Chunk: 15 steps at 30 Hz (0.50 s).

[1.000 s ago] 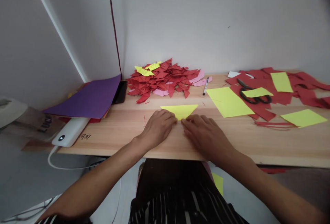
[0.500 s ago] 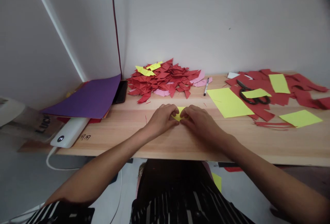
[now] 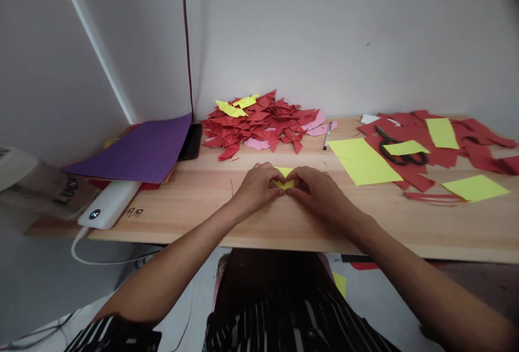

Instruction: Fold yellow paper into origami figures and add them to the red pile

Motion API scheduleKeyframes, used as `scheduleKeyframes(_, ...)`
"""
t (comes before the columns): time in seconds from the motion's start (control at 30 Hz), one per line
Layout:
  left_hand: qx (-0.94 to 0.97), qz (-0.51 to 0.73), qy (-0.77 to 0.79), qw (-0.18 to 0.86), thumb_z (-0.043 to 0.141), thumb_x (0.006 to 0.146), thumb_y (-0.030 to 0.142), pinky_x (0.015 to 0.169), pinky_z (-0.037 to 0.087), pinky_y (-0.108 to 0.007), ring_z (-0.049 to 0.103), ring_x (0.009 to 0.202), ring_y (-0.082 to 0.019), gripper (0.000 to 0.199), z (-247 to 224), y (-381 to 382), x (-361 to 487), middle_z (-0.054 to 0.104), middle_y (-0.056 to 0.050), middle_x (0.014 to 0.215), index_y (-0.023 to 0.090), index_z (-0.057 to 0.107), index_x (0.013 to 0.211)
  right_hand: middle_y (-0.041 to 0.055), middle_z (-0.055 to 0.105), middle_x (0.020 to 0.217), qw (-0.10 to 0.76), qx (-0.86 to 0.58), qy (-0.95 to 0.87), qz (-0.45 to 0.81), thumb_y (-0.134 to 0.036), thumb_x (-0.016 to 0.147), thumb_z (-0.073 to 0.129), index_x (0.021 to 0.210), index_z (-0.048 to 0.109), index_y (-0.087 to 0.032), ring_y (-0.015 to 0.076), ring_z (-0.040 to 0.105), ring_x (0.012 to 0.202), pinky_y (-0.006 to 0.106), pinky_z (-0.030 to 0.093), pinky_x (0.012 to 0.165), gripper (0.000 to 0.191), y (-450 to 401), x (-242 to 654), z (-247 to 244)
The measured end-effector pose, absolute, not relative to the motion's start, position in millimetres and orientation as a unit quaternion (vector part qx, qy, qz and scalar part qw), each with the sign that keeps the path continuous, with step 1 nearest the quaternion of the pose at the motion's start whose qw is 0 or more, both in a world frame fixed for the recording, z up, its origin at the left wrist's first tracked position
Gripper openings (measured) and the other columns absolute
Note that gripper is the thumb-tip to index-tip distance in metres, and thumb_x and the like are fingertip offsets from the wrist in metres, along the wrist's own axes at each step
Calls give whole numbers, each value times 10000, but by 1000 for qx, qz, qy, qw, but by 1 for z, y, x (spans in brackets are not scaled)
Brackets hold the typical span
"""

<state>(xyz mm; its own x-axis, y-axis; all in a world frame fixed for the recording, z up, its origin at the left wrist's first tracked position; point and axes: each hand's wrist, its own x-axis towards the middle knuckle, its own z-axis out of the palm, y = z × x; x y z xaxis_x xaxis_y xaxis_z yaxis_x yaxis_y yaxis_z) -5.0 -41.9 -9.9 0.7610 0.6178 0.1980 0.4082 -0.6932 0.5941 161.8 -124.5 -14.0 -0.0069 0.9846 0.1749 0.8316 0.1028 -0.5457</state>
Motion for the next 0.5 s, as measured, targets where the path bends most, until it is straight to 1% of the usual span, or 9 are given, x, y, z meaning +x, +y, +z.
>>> scheduleKeyframes(0.13, 894, 201, 285, 280, 668, 738, 126, 855, 437, -351, 556, 927, -190, 132, -9, -46, -4, 636, -40, 907, 195, 709, 844, 35, 635, 809, 307, -652, -679, 142, -225, 837, 550, 1019, 622, -168, 172, 574, 738, 293, 416, 668, 204, -126, 167, -20)
scheduleKeyframes(0.23, 890, 210, 290, 281, 664, 722, 101, 842, 448, -342, 563, 921, -186, 125, -8, -48, -4, 642, -36, 904, 182, 685, 814, 51, 657, 857, 331, -646, -674, 137, -214, 865, 489, 1009, 634, -167, 174, 596, 755, 297, 445, 683, 209, -126, 173, -23)
scheduleKeyframes(0.3, 889, 220, 295, 272, 671, 710, 93, 836, 458, -336, 565, 932, -184, 177, -9, -48, -5, 645, -39, 933, 175, 668, 867, 60, 669, 906, 331, -637, -684, 131, -212, 875, 473, 980, 644, -175, 184, 609, 816, 310, 460, 728, 204, -126, 176, -24)
scheduleKeyframes(0.37, 891, 234, 293, 255, 686, 709, 104, 871, 459, -354, 561, 989, -193, 276, -10, -46, -6, 649, -51, 1024, 178, 657, 974, 64, 676, 935, 330, -629, -693, 127, -209, 880, 464, 968, 648, -183, 194, 614, 858, 328, 468, 765, 206, -126, 177, -24)
scheduleKeyframes(0.43, 897, 240, 288, 233, 706, 722, 146, 916, 447, -391, 545, 1054, -213, 354, -13, -44, -8, 648, -61, 1116, 193, 646, 1068, 68, 680, 950, 331, -625, -696, 122, -200, 885, 450, 969, 650, -186, 200, 618, 874, 343, 471, 785, 217, -126, 178, -24)
scheduleKeyframes(0.5, 907, 235, 281, 206, 716, 741, 199, 922, 438, -415, 539, 1073, -226, 365, -17, -41, -9, 654, -60, 1142, 207, 646, 1099, 70, 683, 961, 333, -625, -697, 115, -193, 889, 440, 971, 649, -185, 201, 619, 882, 348, 472, 796, 225, -126, 178, -24)
